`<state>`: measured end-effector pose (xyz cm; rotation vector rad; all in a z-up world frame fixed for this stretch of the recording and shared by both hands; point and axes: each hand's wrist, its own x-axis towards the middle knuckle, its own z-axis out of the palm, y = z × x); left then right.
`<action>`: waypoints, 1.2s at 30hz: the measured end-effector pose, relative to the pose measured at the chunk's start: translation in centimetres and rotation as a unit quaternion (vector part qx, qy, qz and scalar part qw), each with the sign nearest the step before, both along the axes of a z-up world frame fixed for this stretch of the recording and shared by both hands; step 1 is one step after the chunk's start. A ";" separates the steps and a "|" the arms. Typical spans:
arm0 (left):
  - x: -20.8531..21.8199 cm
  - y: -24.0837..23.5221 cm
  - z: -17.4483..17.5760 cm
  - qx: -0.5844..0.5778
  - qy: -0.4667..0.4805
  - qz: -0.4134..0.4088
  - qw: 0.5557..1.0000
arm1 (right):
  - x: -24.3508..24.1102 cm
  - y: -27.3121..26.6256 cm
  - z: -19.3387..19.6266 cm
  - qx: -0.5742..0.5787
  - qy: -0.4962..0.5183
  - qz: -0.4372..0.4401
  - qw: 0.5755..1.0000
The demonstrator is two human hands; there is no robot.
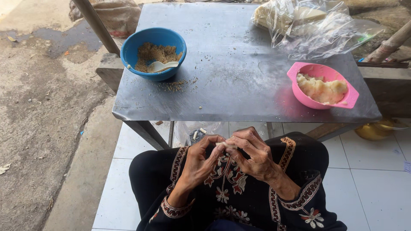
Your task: The person sits at a metal table and assembles samosas by hand. They place a triangular wrapper on the table, add a white filling from a pink bowl, then add a brown crumbly filling from a blue bowl using a spoon, and fold the wrapper into a sealed triangular packet.
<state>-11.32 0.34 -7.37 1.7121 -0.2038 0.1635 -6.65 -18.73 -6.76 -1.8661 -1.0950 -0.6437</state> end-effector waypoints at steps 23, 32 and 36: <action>2.5 -2.4 -5.5 -0.220 0.031 -0.003 0.975 | 1.9 0.2 -4.8 0.006 0.040 -0.035 0.999; 2.7 -1.9 -7.1 -0.301 0.062 -0.011 0.952 | 1.9 0.2 -4.4 -0.043 -0.057 -0.071 0.995; 2.5 -1.5 -7.4 -0.283 0.070 -0.039 0.956 | 2.1 0.0 -4.4 -0.014 -0.031 -0.073 0.997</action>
